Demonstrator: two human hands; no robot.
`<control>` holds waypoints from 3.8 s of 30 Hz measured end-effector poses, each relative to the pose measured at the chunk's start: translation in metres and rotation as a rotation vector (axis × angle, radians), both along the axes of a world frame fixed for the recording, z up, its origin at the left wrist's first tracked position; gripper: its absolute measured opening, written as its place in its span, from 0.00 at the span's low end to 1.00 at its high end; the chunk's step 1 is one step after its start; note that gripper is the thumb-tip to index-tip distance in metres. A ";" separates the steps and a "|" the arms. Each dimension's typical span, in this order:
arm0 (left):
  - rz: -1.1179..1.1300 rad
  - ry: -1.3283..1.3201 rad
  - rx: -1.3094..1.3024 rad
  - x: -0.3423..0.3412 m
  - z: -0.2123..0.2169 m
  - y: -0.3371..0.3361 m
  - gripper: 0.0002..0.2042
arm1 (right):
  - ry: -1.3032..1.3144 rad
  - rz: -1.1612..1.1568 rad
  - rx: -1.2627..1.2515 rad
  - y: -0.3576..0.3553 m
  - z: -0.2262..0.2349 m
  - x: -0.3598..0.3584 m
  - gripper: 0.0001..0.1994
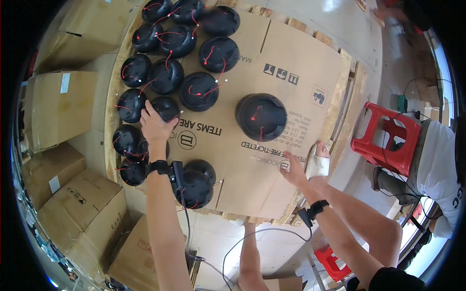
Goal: Applying hot glue to wires and assembling plastic housing components on an industrial assembly line.
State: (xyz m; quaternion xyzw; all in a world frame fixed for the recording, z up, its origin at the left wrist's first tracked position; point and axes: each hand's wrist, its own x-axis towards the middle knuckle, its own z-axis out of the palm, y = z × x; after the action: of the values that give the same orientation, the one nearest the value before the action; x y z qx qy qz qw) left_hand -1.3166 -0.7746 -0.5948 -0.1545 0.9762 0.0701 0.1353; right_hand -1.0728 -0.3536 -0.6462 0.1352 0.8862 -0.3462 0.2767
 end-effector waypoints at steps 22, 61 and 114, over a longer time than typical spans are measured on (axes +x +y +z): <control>-0.016 0.375 0.700 0.047 -0.009 0.071 0.46 | -0.219 0.474 -0.389 -0.032 0.288 -0.011 0.24; 0.391 -0.416 0.174 0.203 0.034 0.059 0.60 | 0.053 0.740 -0.108 -0.049 0.286 -0.032 0.16; 0.420 -0.160 -0.043 0.272 -0.004 0.041 0.52 | -0.099 0.912 -0.049 -0.079 0.283 -0.009 0.19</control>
State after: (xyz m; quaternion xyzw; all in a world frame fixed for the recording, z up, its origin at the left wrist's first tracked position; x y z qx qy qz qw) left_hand -1.0448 -0.7337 -0.5987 -0.3623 0.9100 0.0632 0.1914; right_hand -1.0815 -0.4327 -0.3630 -0.2589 0.8324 -0.2030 0.4460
